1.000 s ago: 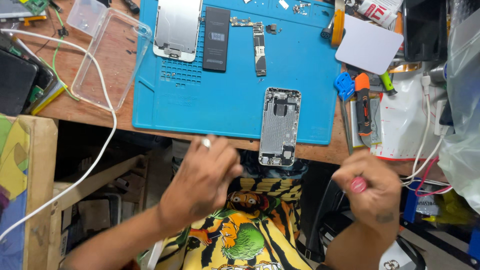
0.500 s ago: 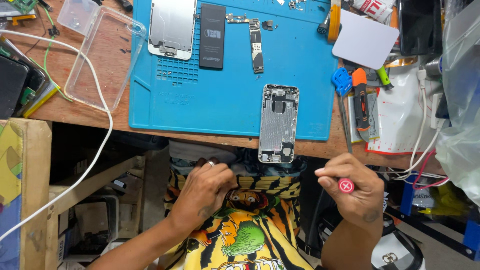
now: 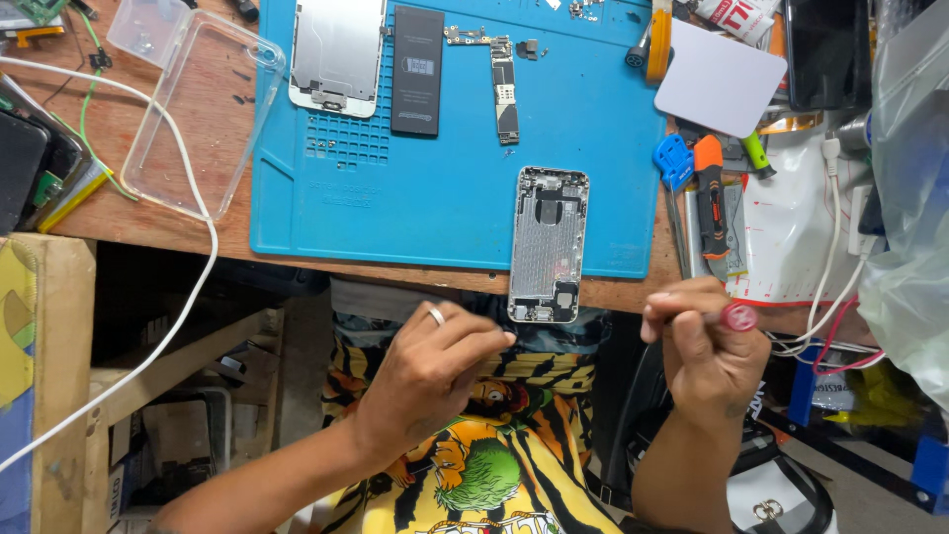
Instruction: The person disassembles a smartphone by removing screws and internal components using a screwdriver. They place screws on a blue mat and remove a metal bracket from the phone chassis.
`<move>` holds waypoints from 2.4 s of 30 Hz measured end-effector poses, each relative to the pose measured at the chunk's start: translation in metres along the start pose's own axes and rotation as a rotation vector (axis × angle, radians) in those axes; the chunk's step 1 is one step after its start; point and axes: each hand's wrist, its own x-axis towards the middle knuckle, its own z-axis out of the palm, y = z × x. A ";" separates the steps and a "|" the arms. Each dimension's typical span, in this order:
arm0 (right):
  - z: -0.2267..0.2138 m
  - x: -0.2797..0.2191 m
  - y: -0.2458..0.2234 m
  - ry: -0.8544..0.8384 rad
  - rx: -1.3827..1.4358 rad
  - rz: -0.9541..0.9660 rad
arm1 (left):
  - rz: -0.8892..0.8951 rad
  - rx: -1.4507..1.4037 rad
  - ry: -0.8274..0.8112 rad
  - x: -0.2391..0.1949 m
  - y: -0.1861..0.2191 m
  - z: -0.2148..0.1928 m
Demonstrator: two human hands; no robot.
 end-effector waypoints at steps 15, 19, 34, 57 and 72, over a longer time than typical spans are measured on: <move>0.005 0.007 -0.002 0.058 -0.353 -0.224 | 0.157 0.211 -0.028 0.046 -0.010 0.011; 0.003 0.007 0.000 0.103 -0.432 -0.210 | 0.172 0.312 -0.009 0.059 -0.019 0.017; -0.009 0.004 0.036 0.158 -0.435 -0.256 | 0.149 0.229 -0.022 0.072 -0.007 0.036; 0.003 0.020 0.036 0.054 -0.585 -0.347 | 0.239 0.422 -0.013 0.067 -0.016 0.048; 0.008 0.029 0.031 -0.006 -0.637 -0.394 | 0.236 0.452 -0.032 0.067 -0.017 0.048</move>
